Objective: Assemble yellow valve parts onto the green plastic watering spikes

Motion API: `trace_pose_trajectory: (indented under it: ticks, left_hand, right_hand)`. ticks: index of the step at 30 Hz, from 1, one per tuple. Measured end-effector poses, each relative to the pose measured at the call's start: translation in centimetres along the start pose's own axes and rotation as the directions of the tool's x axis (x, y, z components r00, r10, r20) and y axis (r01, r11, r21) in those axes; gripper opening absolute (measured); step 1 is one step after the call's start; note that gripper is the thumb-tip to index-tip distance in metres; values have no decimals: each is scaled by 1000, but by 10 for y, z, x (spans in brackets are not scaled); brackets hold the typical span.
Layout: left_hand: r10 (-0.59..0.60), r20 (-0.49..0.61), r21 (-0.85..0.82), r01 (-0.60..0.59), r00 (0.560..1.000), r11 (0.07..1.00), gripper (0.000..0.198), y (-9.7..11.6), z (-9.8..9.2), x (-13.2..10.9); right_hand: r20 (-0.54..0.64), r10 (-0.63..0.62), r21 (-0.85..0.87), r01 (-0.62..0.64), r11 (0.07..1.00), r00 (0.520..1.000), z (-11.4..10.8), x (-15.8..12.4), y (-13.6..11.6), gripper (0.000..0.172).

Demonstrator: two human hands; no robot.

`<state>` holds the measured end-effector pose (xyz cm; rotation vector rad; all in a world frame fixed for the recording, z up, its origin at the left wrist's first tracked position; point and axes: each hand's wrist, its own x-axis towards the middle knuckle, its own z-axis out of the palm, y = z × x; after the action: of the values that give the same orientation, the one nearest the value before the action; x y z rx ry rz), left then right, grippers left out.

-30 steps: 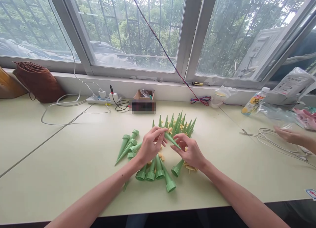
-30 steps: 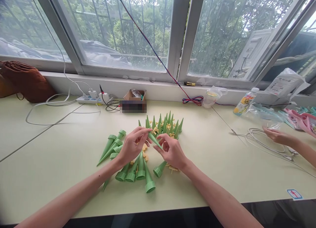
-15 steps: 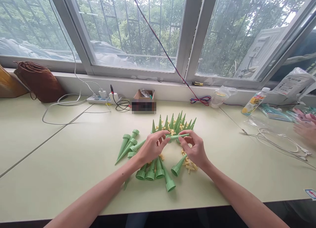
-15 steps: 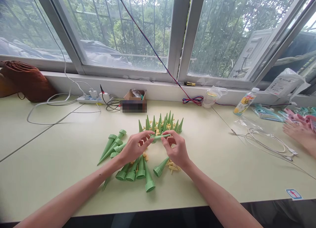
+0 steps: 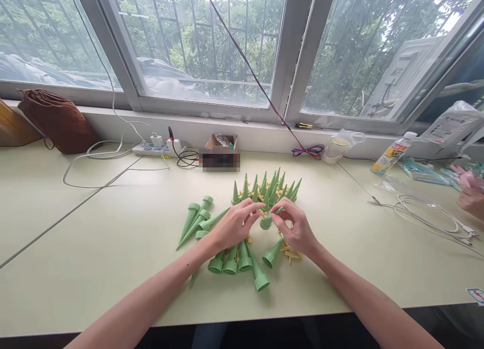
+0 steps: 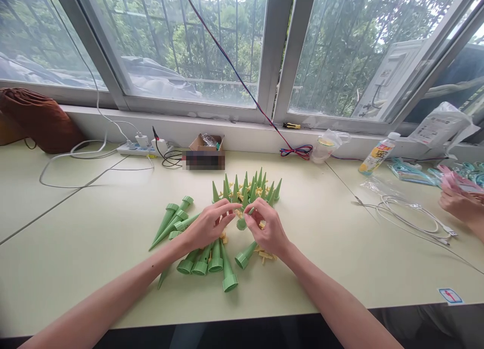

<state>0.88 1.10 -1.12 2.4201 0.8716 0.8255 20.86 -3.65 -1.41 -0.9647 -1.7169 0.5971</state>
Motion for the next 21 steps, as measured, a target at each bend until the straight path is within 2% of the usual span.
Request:
trace_pose_trajectory:
  ticks: [4, 10, 16, 21]
  left_hand:
    - [25, 13, 17, -25, 1000, 1000, 23, 1, 1, 0]
    - [59, -12, 39, -58, 998, 998, 20, 1, 2, -1]
    - [112, 5, 93, -112, 994, 989, 19, 3, 2, -2]
    - [152, 17, 135, -153, 988, 979, 21, 3, 2, -3]
  right_hand:
    - [-14, 6, -26, -6, 1000, 1000, 0, 1, 0, 9]
    - [-82, 112, -35, -115, 993, 990, 1, 2, 2, 9]
    - [-85, 207, 3, -207, 978, 975, 2, 2, 1, 12]
    - [-86, 219, 0, -220, 976, 972, 2, 2, 2, 15]
